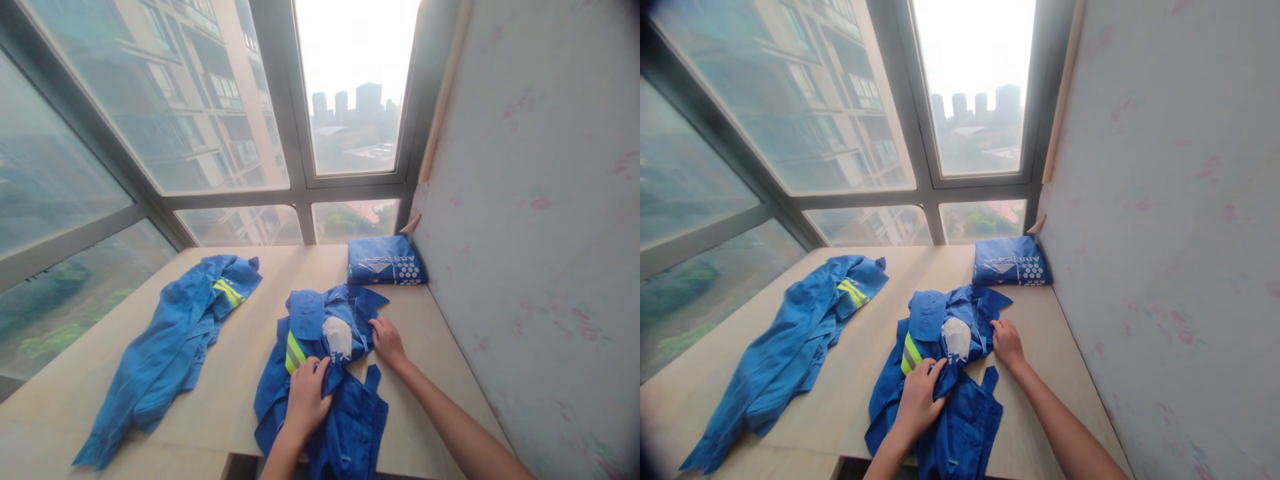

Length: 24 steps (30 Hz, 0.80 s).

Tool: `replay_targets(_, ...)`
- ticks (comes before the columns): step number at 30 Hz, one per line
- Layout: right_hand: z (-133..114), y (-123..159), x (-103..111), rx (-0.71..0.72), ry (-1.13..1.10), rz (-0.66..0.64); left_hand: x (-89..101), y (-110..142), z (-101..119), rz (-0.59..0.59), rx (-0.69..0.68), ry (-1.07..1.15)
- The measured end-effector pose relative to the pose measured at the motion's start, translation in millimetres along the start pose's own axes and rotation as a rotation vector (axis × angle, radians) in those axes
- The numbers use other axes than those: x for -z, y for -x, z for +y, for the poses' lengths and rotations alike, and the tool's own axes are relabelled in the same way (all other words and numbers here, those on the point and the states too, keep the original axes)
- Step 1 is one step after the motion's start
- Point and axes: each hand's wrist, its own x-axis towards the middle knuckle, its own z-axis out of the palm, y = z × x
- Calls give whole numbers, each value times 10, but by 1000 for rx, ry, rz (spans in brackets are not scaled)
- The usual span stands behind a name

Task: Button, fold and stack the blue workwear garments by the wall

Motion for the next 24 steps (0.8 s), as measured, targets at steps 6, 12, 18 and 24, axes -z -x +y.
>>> replay_targets(6,67,148,171,1,-251,-71,694,-5,-318,-318,133,272)
replay_targets(12,304,-107,759,-26,-366,48,1395,57,-782,-212,248,262)
replay_targets(18,575,-390,1126,-62,-232,-2,1548,66,-1157,-185,367,42)
replay_targets(24,548,-441,1040,-8,43,-295,1358,-118,-885,-73,364,-316)
